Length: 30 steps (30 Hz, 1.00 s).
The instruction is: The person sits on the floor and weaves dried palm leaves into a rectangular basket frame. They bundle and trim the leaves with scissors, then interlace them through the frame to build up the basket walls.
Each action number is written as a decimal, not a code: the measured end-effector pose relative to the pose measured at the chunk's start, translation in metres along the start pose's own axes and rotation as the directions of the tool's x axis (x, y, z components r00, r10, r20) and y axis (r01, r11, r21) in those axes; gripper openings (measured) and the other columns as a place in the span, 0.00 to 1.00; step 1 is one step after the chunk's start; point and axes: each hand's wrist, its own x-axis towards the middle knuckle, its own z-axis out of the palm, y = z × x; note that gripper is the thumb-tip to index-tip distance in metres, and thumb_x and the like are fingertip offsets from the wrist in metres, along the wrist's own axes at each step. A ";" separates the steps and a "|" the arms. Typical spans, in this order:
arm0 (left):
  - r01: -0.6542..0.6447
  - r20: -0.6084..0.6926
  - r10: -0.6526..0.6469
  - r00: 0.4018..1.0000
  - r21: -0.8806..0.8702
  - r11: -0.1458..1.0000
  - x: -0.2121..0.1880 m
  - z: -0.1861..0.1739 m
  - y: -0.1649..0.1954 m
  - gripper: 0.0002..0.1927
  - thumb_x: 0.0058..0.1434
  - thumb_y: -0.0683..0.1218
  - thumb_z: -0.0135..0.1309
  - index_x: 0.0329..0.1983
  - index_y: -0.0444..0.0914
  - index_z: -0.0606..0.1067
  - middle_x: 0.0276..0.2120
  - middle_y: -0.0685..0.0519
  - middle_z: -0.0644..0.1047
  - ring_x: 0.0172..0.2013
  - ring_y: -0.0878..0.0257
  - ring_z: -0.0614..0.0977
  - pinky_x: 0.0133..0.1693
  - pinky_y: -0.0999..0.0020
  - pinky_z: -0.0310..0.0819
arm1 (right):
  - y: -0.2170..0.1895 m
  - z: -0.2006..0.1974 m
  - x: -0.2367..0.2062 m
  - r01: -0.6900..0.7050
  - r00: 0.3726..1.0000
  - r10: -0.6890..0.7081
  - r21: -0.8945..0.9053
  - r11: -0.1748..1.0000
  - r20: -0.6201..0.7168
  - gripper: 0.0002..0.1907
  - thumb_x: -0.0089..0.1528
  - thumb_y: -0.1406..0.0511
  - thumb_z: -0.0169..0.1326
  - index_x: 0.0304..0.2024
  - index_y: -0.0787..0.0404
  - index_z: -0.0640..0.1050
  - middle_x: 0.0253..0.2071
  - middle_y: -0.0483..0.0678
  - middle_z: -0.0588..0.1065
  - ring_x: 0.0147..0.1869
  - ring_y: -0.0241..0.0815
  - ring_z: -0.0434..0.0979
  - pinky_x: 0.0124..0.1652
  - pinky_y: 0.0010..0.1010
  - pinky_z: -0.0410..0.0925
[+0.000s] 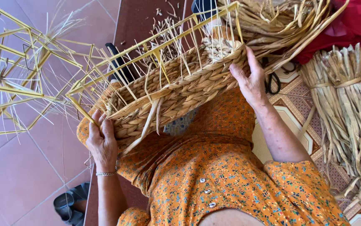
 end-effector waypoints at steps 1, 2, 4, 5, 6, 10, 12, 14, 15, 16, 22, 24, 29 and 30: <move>-0.007 0.014 0.007 1.000 0.027 1.000 -0.001 0.000 -0.002 0.22 0.74 0.47 0.50 0.67 0.33 0.70 0.52 0.44 0.81 0.51 0.63 0.83 0.52 0.68 0.76 | 0.006 0.000 -0.002 0.026 1.000 -0.026 -0.014 1.000 0.012 0.43 0.68 0.45 0.57 0.73 0.68 0.62 0.68 0.63 0.71 0.72 0.54 0.70 0.71 0.45 0.62; -0.017 0.025 0.016 1.000 0.051 0.999 -0.003 0.000 -0.004 0.21 0.75 0.47 0.50 0.67 0.33 0.70 0.52 0.43 0.81 0.51 0.62 0.83 0.52 0.67 0.76 | 0.012 0.001 -0.002 0.037 0.999 -0.038 -0.088 0.995 -0.003 0.43 0.68 0.46 0.57 0.73 0.67 0.63 0.68 0.62 0.71 0.72 0.54 0.70 0.71 0.45 0.63; -0.033 0.030 0.032 0.999 0.039 0.999 -0.010 -0.001 -0.009 0.21 0.76 0.47 0.50 0.67 0.32 0.70 0.53 0.42 0.81 0.53 0.60 0.82 0.53 0.65 0.76 | 0.021 0.002 0.000 0.070 0.997 -0.077 -0.242 0.968 -0.021 0.41 0.69 0.46 0.56 0.74 0.67 0.64 0.67 0.61 0.71 0.73 0.55 0.71 0.71 0.44 0.65; -0.031 0.030 0.031 0.999 0.011 0.999 -0.014 -0.002 -0.011 0.22 0.76 0.47 0.50 0.69 0.32 0.69 0.54 0.41 0.80 0.53 0.59 0.81 0.54 0.64 0.75 | 0.025 0.003 0.002 0.075 0.997 -0.078 -0.200 0.977 -0.007 0.42 0.69 0.46 0.56 0.74 0.67 0.64 0.68 0.62 0.70 0.73 0.55 0.71 0.71 0.44 0.65; -0.025 0.036 0.026 0.999 -0.014 1.000 -0.019 -0.004 -0.012 0.22 0.76 0.46 0.50 0.70 0.31 0.68 0.55 0.41 0.80 0.54 0.58 0.81 0.55 0.63 0.74 | 0.028 0.004 0.003 0.071 0.997 -0.071 -0.160 0.985 0.006 0.42 0.70 0.46 0.57 0.74 0.68 0.64 0.69 0.62 0.70 0.74 0.55 0.70 0.72 0.44 0.65; -0.022 -0.006 0.022 1.000 -0.017 1.000 -0.029 -0.004 -0.013 0.22 0.77 0.47 0.48 0.70 0.32 0.67 0.57 0.43 0.80 0.55 0.60 0.81 0.57 0.65 0.75 | 0.039 0.014 0.016 0.007 0.999 -0.010 0.068 0.998 0.043 0.47 0.65 0.45 0.59 0.72 0.69 0.61 0.69 0.62 0.65 0.72 0.55 0.69 0.58 0.45 0.73; -0.079 0.011 0.080 0.997 -0.104 0.991 -0.025 0.000 -0.011 0.22 0.79 0.46 0.47 0.72 0.32 0.66 0.60 0.42 0.78 0.58 0.60 0.80 0.59 0.65 0.73 | 0.046 0.020 0.026 0.079 0.996 -0.080 0.025 0.997 0.026 0.46 0.68 0.44 0.58 0.74 0.68 0.61 0.70 0.63 0.67 0.72 0.54 0.73 0.65 0.46 0.73; -0.042 -0.001 0.042 0.999 -0.053 0.998 -0.018 0.002 -0.008 0.22 0.77 0.46 0.47 0.70 0.31 0.66 0.58 0.43 0.79 0.54 0.62 0.80 0.55 0.68 0.75 | 0.054 0.022 0.032 0.087 0.996 -0.087 0.016 0.996 0.018 0.46 0.68 0.42 0.56 0.74 0.66 0.60 0.69 0.64 0.69 0.70 0.55 0.75 0.65 0.47 0.74; -0.028 0.002 0.028 1.000 -0.029 0.999 -0.013 0.003 -0.007 0.22 0.77 0.45 0.47 0.70 0.31 0.66 0.57 0.43 0.80 0.52 0.63 0.80 0.53 0.69 0.75 | 0.057 0.023 0.035 0.055 0.998 -0.055 0.028 0.998 0.020 0.47 0.67 0.41 0.56 0.73 0.65 0.60 0.68 0.63 0.69 0.68 0.55 0.76 0.62 0.47 0.74; -0.036 0.034 0.037 0.999 -0.029 0.999 -0.009 0.003 -0.005 0.21 0.77 0.45 0.46 0.70 0.31 0.67 0.57 0.43 0.80 0.52 0.64 0.81 0.54 0.70 0.75 | 0.060 0.022 0.037 0.019 0.999 -0.020 0.039 0.999 0.026 0.47 0.66 0.40 0.55 0.72 0.65 0.59 0.66 0.63 0.70 0.66 0.55 0.78 0.59 0.47 0.75; 0.006 0.125 -0.004 0.992 -0.020 1.000 0.009 -0.007 -0.002 0.22 0.76 0.44 0.50 0.69 0.30 0.69 0.53 0.45 0.81 0.51 0.67 0.80 0.54 0.71 0.75 | 0.053 0.019 0.053 0.373 0.915 -0.402 -0.435 0.820 0.026 0.34 0.76 0.53 0.54 0.76 0.60 0.59 0.71 0.60 0.69 0.73 0.57 0.71 0.73 0.43 0.65; 0.008 0.159 -0.010 0.987 0.012 1.000 0.013 -0.007 0.001 0.24 0.74 0.45 0.54 0.70 0.31 0.69 0.53 0.46 0.81 0.50 0.68 0.82 0.53 0.71 0.77 | 0.036 0.022 0.051 0.453 0.830 -0.558 -0.602 0.658 0.014 0.29 0.75 0.59 0.58 0.72 0.61 0.62 0.66 0.61 0.71 0.69 0.60 0.71 0.71 0.46 0.64; 0.071 0.006 -0.079 0.997 0.375 0.924 0.017 0.000 0.015 0.23 0.64 0.50 0.68 0.57 0.33 0.77 0.27 0.49 0.78 0.26 0.67 0.76 0.33 0.68 0.73 | -0.017 0.061 0.050 0.623 0.782 -0.603 -0.238 0.745 0.157 0.07 0.70 0.68 0.58 0.50 0.61 0.78 0.45 0.52 0.79 0.40 0.41 0.79 0.42 0.32 0.75; 0.049 -0.028 -0.042 0.999 0.406 0.913 0.017 0.001 0.017 0.24 0.62 0.50 0.70 0.54 0.32 0.77 0.24 0.49 0.76 0.24 0.67 0.74 0.31 0.68 0.71 | -0.027 0.074 0.039 0.590 0.796 -0.549 -0.126 0.797 0.256 0.06 0.73 0.68 0.59 0.51 0.64 0.78 0.47 0.52 0.79 0.39 0.36 0.79 0.37 0.25 0.75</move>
